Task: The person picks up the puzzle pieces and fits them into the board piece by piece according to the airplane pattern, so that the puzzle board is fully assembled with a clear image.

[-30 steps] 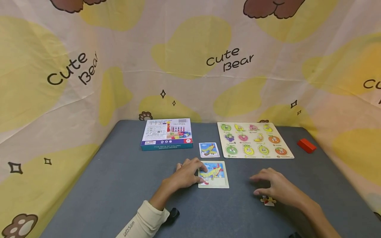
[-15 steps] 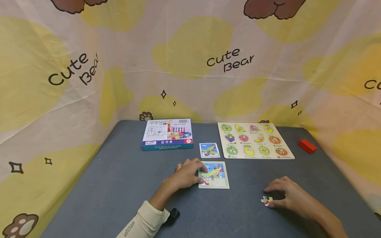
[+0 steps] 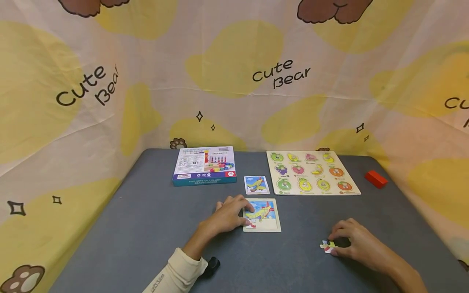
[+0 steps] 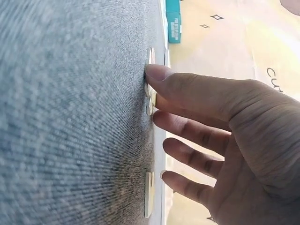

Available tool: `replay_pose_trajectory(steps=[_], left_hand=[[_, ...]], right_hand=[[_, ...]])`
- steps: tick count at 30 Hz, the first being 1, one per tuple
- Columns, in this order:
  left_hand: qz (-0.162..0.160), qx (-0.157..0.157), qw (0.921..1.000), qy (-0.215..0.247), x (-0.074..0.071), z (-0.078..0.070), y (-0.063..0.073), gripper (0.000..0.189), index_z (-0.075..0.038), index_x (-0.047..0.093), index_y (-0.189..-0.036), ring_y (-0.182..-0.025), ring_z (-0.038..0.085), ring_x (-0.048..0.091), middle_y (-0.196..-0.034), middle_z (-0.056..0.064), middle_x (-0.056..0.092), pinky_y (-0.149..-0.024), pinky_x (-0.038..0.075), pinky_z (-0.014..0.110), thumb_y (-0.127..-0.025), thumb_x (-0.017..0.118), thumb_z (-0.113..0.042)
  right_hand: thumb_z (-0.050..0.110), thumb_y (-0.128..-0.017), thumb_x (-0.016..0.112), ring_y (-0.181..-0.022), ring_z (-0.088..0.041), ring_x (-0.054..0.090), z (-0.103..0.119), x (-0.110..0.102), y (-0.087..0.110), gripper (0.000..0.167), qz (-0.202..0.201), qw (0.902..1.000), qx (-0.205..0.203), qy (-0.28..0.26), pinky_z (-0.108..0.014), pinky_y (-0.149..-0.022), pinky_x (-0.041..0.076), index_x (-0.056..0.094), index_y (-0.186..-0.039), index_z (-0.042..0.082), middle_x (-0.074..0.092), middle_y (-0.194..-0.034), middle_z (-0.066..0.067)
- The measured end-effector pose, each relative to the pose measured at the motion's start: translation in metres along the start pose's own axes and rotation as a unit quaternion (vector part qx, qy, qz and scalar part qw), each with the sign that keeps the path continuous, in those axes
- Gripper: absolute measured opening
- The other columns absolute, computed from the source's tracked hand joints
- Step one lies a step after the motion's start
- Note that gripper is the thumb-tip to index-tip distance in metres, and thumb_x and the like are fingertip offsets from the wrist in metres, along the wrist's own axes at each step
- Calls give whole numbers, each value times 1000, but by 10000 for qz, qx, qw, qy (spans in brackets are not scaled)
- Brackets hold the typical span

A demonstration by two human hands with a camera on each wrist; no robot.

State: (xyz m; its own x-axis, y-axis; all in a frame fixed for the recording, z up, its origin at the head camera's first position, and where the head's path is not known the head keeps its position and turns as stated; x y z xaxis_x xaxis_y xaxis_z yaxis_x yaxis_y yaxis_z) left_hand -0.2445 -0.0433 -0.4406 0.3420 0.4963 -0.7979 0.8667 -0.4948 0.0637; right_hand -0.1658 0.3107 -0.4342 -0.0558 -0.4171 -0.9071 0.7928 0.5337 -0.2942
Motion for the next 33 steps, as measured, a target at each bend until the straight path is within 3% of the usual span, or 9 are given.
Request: replay_pose_trajectory(steps=[6,15,33], left_hand=[[25,-34,10000,28,0,-1,1,29,-18,76,-122,-120,27,51,-132,2,63,-95,31,58,-94,82,-20],[63,-53,10000,23,-1,-2,0,29,-18,76,-122,-119,26,51,-131,2,63,-96,32,59,-94,82,-21],[-49,54,10000,9,1,1,1,27,-19,76,-120,-117,25,51,-126,-2,63,-93,32,57,-94,82,-20]], right_hand=[[34,-72,97,-92,-3,52,1,-2,2,25,57,9998,54,191,-29,-78,46,78,-88,30,62,-95,22],[38,-79,93,-92,-2,52,-2,-3,4,20,703,9960,493,255,-33,-78,50,79,-90,30,62,-96,20],[30,-72,97,-85,2,46,4,0,6,28,46,9998,109,153,-27,-70,45,72,-85,31,58,-89,24]])
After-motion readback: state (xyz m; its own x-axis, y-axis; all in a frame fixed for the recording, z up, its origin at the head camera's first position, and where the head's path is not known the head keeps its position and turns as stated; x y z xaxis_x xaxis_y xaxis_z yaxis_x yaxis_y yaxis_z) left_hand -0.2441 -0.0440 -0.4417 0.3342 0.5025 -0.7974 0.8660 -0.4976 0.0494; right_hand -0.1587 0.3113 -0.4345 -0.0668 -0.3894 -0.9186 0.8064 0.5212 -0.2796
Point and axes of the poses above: each hand's wrist, its own y-axis away from the middle knuckle, its own x-axis out of the palm, z = x × y, the point moved 5 cm from there along -y, towards the middle knuckle
